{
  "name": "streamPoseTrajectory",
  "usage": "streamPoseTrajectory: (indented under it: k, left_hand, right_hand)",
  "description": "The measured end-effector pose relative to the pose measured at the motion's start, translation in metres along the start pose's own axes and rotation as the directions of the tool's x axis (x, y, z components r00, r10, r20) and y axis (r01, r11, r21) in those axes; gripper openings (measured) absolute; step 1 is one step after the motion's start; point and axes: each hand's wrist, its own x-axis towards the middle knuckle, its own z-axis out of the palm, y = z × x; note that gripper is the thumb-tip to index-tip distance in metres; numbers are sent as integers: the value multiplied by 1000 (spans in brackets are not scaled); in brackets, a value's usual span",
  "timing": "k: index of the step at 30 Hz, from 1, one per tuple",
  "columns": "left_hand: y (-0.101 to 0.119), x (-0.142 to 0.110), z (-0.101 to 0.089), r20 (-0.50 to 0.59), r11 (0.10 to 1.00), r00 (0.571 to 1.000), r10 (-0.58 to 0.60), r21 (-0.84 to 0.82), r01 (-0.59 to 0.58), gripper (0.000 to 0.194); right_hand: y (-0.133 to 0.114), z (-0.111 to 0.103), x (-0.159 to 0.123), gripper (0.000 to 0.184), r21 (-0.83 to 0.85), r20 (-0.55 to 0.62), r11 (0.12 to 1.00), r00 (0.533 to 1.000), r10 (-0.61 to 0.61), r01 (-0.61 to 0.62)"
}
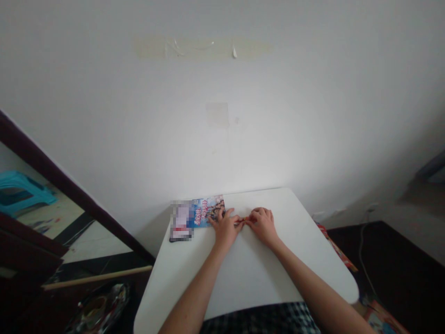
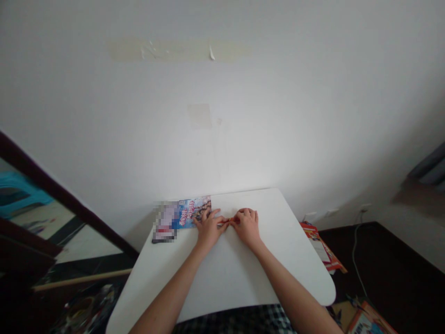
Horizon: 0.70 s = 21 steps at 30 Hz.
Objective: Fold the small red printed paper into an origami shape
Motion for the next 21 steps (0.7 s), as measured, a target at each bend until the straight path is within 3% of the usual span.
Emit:
streamPoseTrajectory:
  k: [7,21]
  left_hand:
    - [0,2,-1,2,1000,1000,-6,0,6,17]
    - [-6,6,-3,71,1000,997,-19,-3,20,19]
  right_hand:
    - [-1,-3,0,14,19,24,1000,1000,2,-3]
    - [-3,-1,5,15,45,64,990,989,131,-134]
